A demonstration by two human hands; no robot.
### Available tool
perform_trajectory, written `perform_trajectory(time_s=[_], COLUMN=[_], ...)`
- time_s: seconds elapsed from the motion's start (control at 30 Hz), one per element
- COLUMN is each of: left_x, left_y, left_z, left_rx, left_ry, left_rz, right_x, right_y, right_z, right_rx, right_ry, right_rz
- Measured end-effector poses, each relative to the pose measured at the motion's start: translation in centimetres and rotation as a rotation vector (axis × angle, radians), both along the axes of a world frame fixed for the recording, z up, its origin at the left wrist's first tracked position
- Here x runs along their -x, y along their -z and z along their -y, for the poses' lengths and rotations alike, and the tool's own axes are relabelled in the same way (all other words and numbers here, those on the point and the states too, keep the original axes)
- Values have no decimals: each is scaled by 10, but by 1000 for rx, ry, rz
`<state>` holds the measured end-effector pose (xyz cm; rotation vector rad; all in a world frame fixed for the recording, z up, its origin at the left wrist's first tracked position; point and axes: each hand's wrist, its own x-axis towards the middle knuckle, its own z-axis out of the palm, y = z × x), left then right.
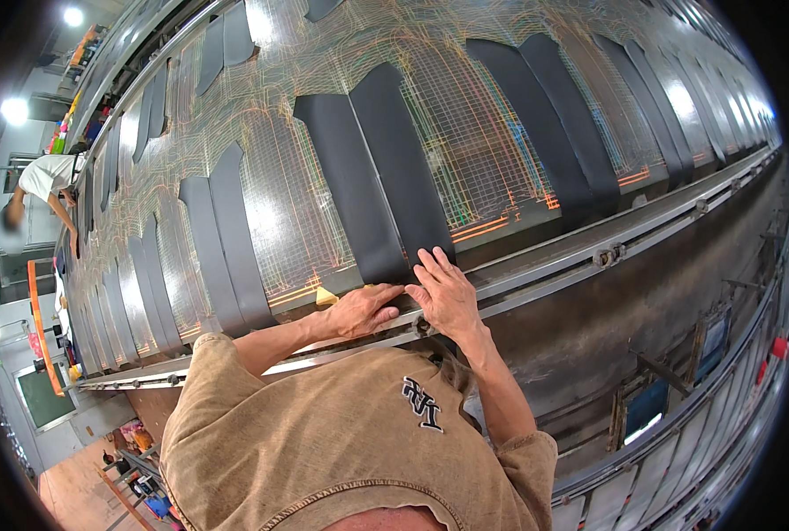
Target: The person places and aligns multiple dark, flexible rectangular sheets onto a large, curved, metallic surface. They handle the sheets one at a time, smoothing them down and adjusting their positions to fit the contours of the surface. The person works methodically along the length of the surface, ensuring each piece is properly seated.
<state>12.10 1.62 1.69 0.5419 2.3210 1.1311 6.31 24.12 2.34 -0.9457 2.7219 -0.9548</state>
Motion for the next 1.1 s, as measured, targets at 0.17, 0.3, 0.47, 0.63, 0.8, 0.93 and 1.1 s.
perform_trajectory(time_s=[0.17, 0.3, 0.47, 0.63, 0.8, 0.93, 1.1], left_x=[5, 5, 14, 140, 270, 323, 333], left_y=[3, -22, -22, 3, 18, 13, 15], left_z=[-1, -8, 13, 100, 199, 213, 215], left_rx=[-35, 154, -5, 99, 227, 327, 418], left_ry=[-82, -20, -224, -907, -1229, -1088, -900], left_rz=[100, 147, -302, -518, -378, -96, -91], right_x=[-1, -2, -1, 1, 1, 1, -4], right_y=[8, 8, 8, 0, -13, -9, 2], right_z=[0, -4, 1, 5, 33, 69, 72], right_rx=[84, 93, 130, 97, -204, -307, -327], right_ry=[19, 45, 106, 121, 63, -111, -133], right_rz=[-22, -69, -95, -53, -39, 159, 191])
